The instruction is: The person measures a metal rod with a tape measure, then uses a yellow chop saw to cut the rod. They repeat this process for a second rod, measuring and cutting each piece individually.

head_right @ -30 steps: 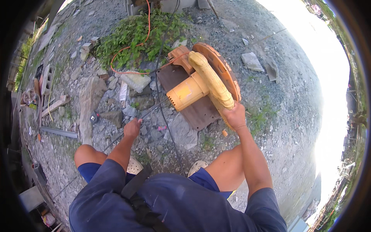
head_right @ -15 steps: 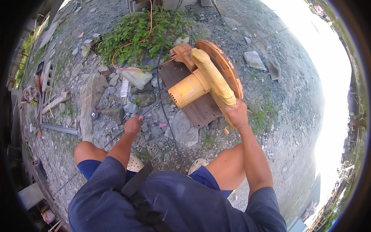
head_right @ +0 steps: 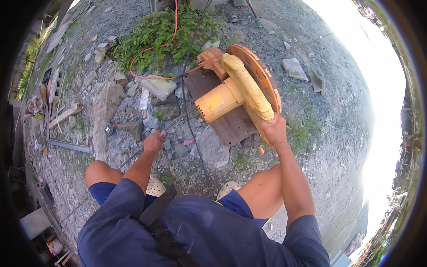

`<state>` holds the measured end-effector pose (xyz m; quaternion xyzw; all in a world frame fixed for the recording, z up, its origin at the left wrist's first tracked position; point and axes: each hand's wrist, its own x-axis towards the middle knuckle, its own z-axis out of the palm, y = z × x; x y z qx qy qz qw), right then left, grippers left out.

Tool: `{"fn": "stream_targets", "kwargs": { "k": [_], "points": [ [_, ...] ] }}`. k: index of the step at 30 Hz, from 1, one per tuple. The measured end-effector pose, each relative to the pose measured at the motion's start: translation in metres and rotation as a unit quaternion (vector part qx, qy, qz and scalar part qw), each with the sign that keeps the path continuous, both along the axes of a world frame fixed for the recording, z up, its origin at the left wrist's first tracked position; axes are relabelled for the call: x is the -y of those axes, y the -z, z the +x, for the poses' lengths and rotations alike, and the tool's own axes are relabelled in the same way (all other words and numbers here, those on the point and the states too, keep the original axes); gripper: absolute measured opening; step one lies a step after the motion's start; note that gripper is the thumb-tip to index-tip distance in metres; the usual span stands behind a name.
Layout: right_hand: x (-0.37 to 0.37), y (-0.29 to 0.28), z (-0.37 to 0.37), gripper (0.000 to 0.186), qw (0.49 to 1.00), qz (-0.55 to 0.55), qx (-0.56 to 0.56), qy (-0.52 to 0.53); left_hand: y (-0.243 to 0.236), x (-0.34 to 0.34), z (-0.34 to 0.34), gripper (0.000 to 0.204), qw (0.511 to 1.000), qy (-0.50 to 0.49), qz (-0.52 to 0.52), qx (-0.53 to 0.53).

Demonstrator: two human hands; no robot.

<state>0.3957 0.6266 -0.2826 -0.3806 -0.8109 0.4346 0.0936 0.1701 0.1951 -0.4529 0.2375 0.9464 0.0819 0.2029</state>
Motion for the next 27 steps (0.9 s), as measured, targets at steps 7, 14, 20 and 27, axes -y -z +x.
{"fn": "stream_targets", "kwargs": {
  "k": [7,14,20,27],
  "points": [
    [-0.0012,0.0014,-0.0001,0.033,1.000,0.014,0.004,-0.007,0.0004,0.0008,-0.0013,0.047,1.000,-0.006,0.003,0.008],
    [-0.0050,0.0040,0.0022,0.030,0.999,0.028,0.022,-0.009,-0.0012,-0.0019,-0.0009,0.046,1.000,-0.009,-0.007,0.017],
    [-0.0015,0.0016,0.0000,0.029,1.000,0.016,0.004,-0.008,0.0023,0.0009,-0.0018,0.046,1.000,-0.009,-0.009,0.020],
    [-0.0003,-0.0018,-0.0005,0.030,1.000,0.001,0.002,-0.006,0.0008,0.0002,-0.0004,0.046,1.000,0.007,-0.014,-0.003]
  ]
}}
